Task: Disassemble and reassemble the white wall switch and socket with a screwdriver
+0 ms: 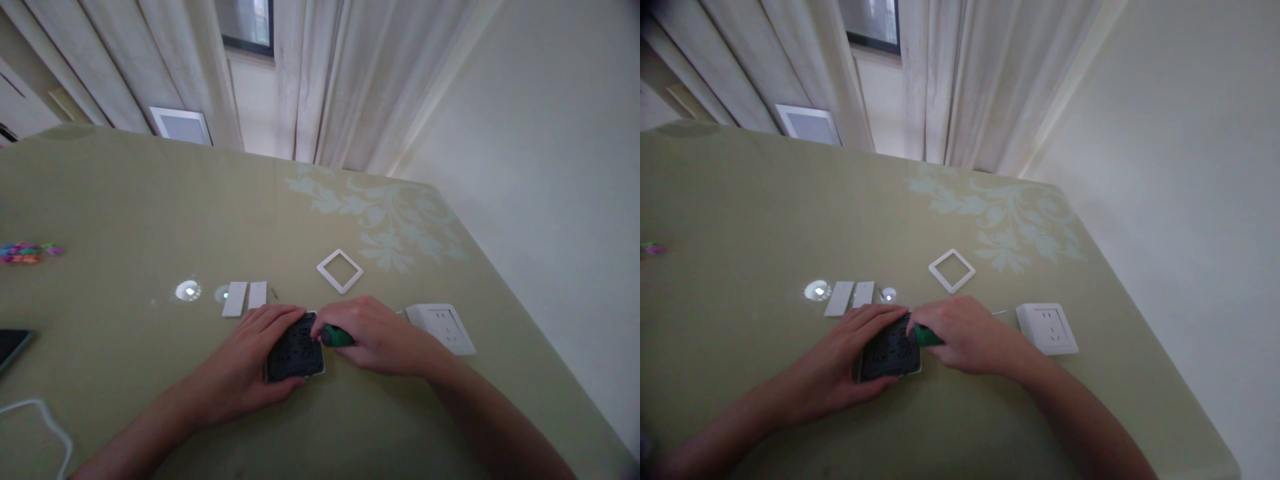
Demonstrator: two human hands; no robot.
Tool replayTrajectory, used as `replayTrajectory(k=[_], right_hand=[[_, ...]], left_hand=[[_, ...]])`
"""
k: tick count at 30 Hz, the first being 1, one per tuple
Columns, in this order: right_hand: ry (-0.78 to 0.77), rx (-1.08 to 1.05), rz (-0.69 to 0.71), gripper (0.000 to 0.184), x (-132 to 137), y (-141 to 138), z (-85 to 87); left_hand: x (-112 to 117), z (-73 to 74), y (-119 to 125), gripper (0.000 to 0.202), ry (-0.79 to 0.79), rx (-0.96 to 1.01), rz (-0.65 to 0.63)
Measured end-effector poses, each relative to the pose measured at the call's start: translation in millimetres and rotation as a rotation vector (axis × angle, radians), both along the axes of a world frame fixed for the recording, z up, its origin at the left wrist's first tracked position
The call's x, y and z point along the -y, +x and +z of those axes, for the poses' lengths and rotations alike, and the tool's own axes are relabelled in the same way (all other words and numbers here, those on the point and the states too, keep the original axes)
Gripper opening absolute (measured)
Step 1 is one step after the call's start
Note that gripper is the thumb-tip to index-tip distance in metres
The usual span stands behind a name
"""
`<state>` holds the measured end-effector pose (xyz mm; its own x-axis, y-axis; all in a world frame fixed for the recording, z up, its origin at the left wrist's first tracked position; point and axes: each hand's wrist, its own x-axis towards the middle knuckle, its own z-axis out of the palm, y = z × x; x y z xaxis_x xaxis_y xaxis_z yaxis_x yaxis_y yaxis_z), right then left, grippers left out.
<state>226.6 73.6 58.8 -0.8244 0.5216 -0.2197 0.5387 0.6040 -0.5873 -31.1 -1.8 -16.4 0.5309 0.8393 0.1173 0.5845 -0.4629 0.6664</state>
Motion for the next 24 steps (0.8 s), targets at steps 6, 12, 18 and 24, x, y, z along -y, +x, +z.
replayTrajectory(k=[6, 12, 18, 24], right_hand=[[0.013, 0.003, -0.032, 0.019, 1.7, -0.4, -2.4], [0.052, -0.023, -0.001, 0.016, 1.9, -1.4, -0.6], [0.056, -0.070, 0.004, 0.022, 2.2, -3.7, -2.0], [0.075, -0.067, -0.001, 0.022, -1.0, -3.3, -7.5]], left_hand=[[0.0, -0.5, 0.2, 0.081, 0.024, 0.000, -0.002], [-0.6, -1.4, 0.6, 0.080, 0.032, -0.005, -0.006], [-0.5, -1.3, 0.4, 0.080, 0.055, 0.012, 0.001], [-0.7, -1.9, 0.5, 0.080, 0.037, 0.011, -0.004]])
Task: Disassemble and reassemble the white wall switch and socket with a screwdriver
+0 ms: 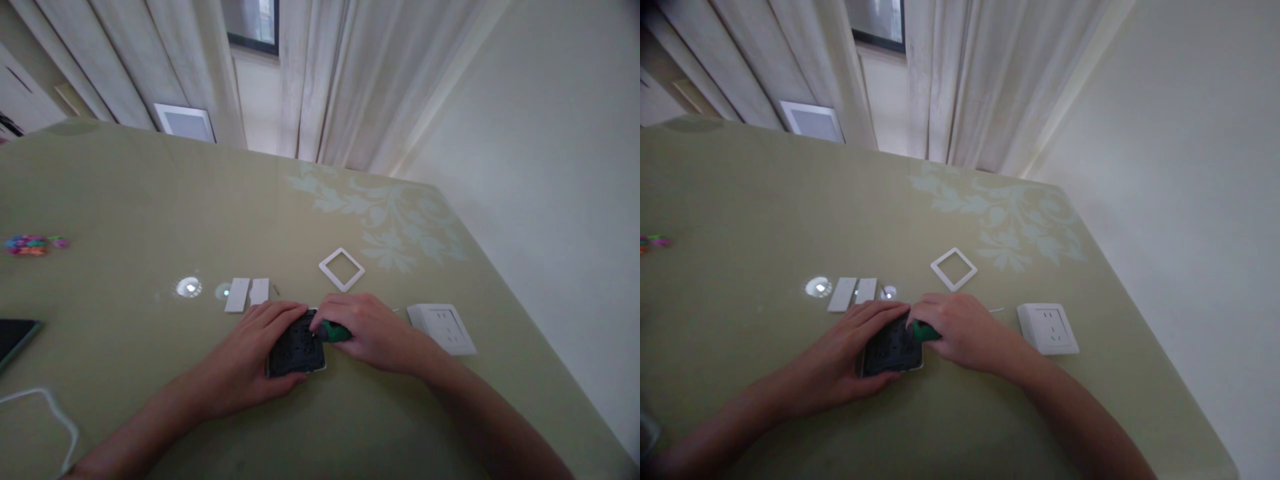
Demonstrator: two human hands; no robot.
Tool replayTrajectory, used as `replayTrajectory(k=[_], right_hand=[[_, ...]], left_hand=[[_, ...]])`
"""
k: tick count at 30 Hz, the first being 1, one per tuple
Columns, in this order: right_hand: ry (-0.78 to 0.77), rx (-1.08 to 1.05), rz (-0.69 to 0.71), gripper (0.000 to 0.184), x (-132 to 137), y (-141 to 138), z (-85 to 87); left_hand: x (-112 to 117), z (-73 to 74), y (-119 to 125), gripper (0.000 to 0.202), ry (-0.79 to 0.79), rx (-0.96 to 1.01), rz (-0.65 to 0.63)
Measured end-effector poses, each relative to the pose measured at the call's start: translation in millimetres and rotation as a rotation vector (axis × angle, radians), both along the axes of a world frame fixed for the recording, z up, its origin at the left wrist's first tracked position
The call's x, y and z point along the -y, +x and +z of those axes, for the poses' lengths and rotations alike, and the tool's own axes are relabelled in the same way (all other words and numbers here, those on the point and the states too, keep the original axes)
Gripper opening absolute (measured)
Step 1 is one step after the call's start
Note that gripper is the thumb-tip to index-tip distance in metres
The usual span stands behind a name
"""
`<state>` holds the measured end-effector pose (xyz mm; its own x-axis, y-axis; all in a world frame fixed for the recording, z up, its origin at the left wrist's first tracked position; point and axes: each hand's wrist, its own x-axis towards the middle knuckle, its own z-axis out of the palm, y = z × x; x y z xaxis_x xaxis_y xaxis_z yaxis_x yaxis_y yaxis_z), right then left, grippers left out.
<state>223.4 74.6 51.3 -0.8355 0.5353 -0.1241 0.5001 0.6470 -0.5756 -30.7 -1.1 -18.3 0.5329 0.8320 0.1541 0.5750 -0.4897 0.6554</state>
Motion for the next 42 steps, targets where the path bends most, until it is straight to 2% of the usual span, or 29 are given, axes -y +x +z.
replayTrajectory(k=[19, 28, 32, 42], right_hand=[[0.184, 0.193, 0.083, 0.010, 15.3, -5.2, 4.7], [0.185, 0.205, 0.023, 0.014, 18.4, -8.3, -0.1], [0.138, 0.196, 0.032, 0.013, 19.7, -9.1, -0.9], [0.061, 0.164, -0.046, 0.012, 14.9, -9.3, -3.5]], left_hand=[[0.6, -0.7, 0.2, 0.081, 0.018, -0.009, -0.005], [-0.3, 1.8, 1.8, 0.079, 0.007, 0.010, 0.002], [0.6, 2.3, 2.4, 0.079, 0.004, -0.002, 0.019], [-0.6, 2.7, 2.4, 0.078, -0.006, 0.006, 0.017]])
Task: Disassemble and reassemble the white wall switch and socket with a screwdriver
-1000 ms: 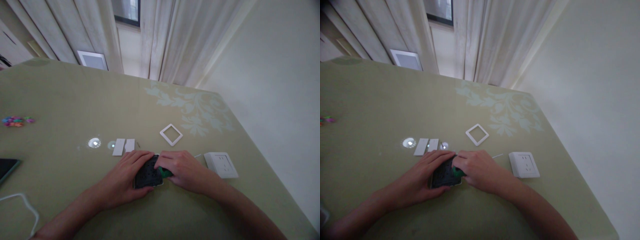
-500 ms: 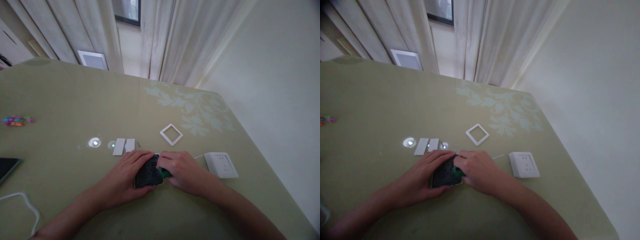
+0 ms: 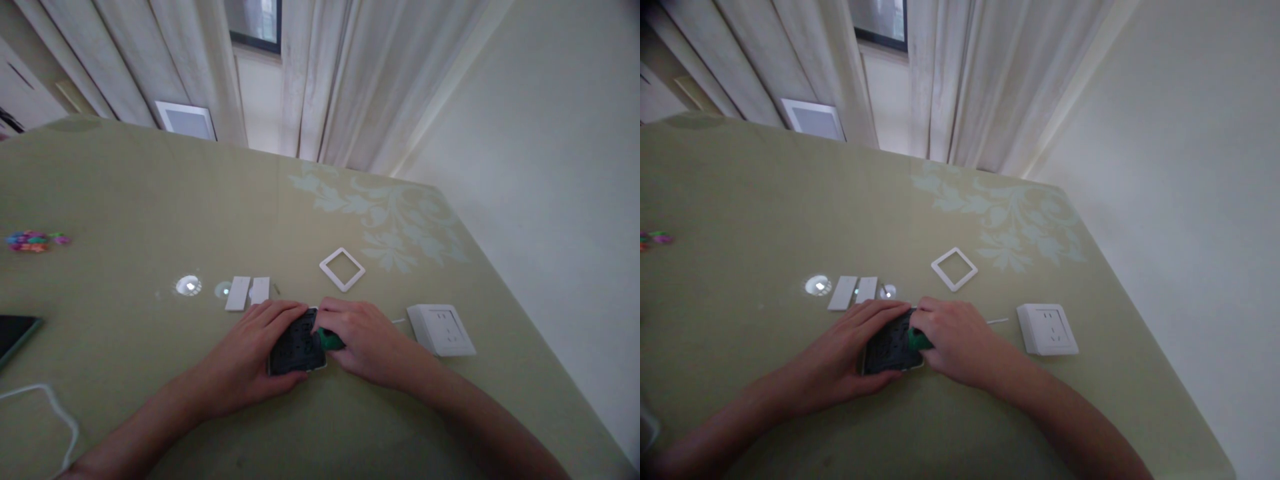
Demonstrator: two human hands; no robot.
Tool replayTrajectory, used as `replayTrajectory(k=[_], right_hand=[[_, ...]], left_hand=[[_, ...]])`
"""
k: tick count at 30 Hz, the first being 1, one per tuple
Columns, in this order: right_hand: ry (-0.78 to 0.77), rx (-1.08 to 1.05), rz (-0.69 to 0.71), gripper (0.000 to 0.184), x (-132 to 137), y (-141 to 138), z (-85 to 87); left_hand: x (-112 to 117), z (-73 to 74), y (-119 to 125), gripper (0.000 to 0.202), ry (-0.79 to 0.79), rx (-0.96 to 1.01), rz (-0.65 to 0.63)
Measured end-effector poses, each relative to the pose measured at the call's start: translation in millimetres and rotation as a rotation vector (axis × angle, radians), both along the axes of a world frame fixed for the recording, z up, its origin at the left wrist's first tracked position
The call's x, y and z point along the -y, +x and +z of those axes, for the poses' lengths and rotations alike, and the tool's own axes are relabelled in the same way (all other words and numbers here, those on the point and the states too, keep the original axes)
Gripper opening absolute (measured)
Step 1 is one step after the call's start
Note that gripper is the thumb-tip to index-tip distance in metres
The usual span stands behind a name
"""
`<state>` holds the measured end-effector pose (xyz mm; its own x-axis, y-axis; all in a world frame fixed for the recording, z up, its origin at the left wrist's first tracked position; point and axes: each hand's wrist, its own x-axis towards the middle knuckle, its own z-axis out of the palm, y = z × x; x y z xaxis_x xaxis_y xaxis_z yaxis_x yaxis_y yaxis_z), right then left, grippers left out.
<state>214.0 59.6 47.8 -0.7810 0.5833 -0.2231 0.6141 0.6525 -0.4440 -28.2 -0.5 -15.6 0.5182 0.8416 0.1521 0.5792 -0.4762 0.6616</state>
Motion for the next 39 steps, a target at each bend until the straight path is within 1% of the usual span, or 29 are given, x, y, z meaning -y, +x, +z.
replayTrajectory(k=[4, 6, 7, 8, 10, 11, 12, 14, 15, 16, 17, 19, 20, 23, 25, 27, 31, 35, 39], right_hand=[[-0.056, -0.049, -0.073, 0.005, -6.5, -2.4, -3.4], [-0.082, -0.094, -0.093, 0.006, -7.9, -1.5, -1.1], [-0.083, -0.141, -0.099, 0.008, -7.7, 0.0, 2.6], [-0.076, -0.210, -0.112, 0.008, -6.8, 2.3, 8.7], [-0.048, -0.425, -0.188, 0.010, -3.7, 8.3, 27.6], [-0.042, -0.560, -0.245, 0.013, -2.0, 11.3, 40.0], [-0.057, -0.711, -0.309, 0.022, -0.7, 13.6, 53.3], [-0.185, -1.032, -0.394, 0.040, -0.2, 14.3, 78.8], [-0.303, -1.157, -0.403, 0.047, -1.3, 12.2, 89.0], [-0.420, -1.238, -0.413, 0.049, -3.3, 8.3, 96.3], [-0.510, -1.306, -0.412, 0.048, -6.0, 2.9, 100.1], [-0.619, -1.383, -0.351, 0.048, -12.7, -10.5, 97.3], [-0.655, -1.410, -0.320, 0.049, -16.2, -17.4, 91.6], [-0.765, -1.435, -0.245, 0.050, -24.7, -33.7, 67.6], [-0.794, -1.452, -0.235, 0.050, -28.0, -38.9, 53.6], [-0.821, -1.469, -0.238, 0.050, -29.9, -41.0, 44.2], [-0.872, -1.493, -0.237, 0.050, -32.0, -43.9, 35.0], [-0.853, -1.479, -0.224, 0.051, -34.4, -47.1, 30.7], [-0.872, -1.436, -0.186, 0.051, -35.5, -47.8, 27.3]], left_hand=[[-0.2, -2.0, -0.7, 0.081, 0.002, -0.010, -0.013], [-0.2, -2.5, -0.9, 0.080, 0.001, -0.015, -0.016], [-0.3, -2.4, -0.9, 0.080, -0.001, -0.016, -0.014], [-0.4, -2.2, -0.9, 0.079, -0.003, -0.014, -0.012], [-0.7, -1.5, -0.9, 0.079, -0.009, -0.009, -0.012], [-0.8, -1.3, -1.0, 0.080, -0.010, -0.008, -0.012], [-0.8, -1.3, -1.1, 0.080, -0.009, -0.009, -0.010], [-0.4, -2.4, -1.4, 0.082, 0.005, -0.013, -0.001], [-0.1, -3.6, -1.7, 0.082, 0.016, -0.016, 0.009], [0.1, -5.0, -2.0, 0.082, 0.028, -0.019, 0.021], [0.3, -6.5, -2.3, 0.082, 0.039, -0.024, 0.034], [0.4, -9.2, -2.9, 0.081, 0.053, -0.034, 0.061], [0.3, -10.2, -3.1, 0.081, 0.059, -0.038, 0.074], [-0.1, -11.3, -3.0, 0.081, 0.077, -0.039, 0.093], [-0.6, -11.2, -2.4, 0.081, 0.077, -0.040, 0.090], [-1.1, -11.5, -1.7, 0.082, 0.066, -0.042, 0.087], [-2.0, -13.3, -1.6, 0.083, 0.055, -0.031, 0.092], [-1.2, -14.5, -3.8, 0.084, 0.052, -0.031, 0.086], [0.6, -13.1, -5.0, 0.082, 0.046, -0.031, 0.093]])
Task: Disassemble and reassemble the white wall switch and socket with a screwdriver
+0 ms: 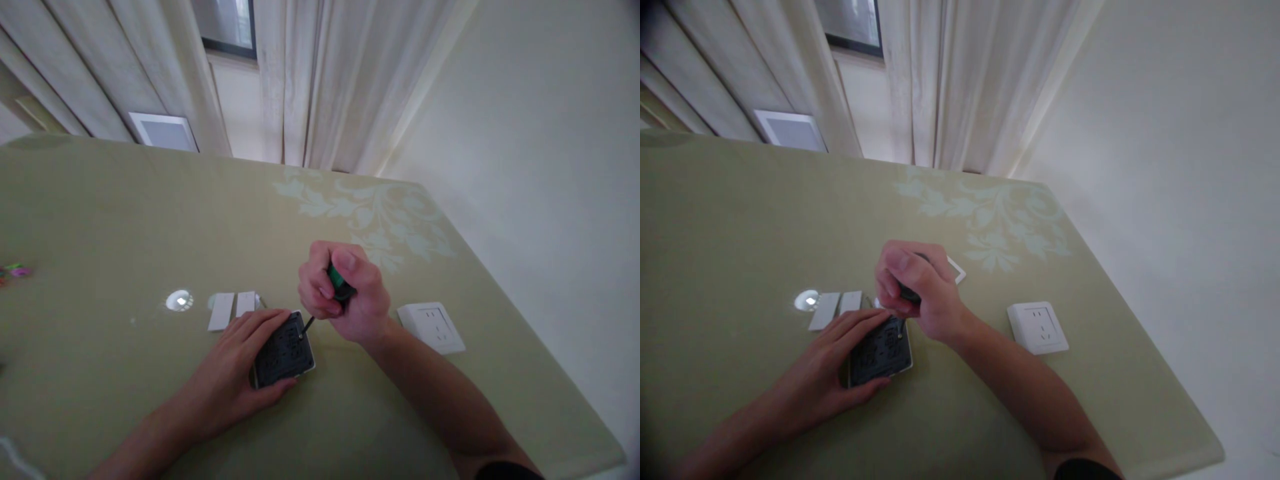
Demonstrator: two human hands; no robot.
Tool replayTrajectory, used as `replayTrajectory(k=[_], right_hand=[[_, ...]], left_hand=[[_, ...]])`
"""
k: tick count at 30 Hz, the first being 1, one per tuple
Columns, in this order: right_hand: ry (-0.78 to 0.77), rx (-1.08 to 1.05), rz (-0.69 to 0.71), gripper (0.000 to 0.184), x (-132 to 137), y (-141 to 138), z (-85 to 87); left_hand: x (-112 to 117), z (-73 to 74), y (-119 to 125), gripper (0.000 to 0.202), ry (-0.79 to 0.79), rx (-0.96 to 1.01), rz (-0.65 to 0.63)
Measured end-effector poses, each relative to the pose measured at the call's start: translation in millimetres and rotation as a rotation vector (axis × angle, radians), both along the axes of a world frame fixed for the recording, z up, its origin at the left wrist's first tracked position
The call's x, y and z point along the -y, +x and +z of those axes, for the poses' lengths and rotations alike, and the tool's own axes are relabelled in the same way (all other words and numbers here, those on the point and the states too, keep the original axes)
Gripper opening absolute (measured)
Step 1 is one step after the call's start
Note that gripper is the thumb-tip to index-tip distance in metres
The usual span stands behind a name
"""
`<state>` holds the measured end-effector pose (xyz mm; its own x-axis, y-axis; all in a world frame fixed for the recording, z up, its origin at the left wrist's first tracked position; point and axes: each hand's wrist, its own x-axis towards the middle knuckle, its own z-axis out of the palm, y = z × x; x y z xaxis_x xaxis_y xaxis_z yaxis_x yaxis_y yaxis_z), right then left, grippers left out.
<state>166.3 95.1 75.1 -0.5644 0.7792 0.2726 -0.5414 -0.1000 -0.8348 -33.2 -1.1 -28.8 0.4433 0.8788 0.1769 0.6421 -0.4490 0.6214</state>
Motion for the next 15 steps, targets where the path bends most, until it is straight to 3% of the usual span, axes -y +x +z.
replayTrajectory(k=[15], right_hand=[[-0.034, -0.002, 0.013, 0.053, 0.6, -3.9, -3.9]], left_hand=[[-0.6, 1.6, 0.7, 0.080, -0.010, 0.005, -0.013]])
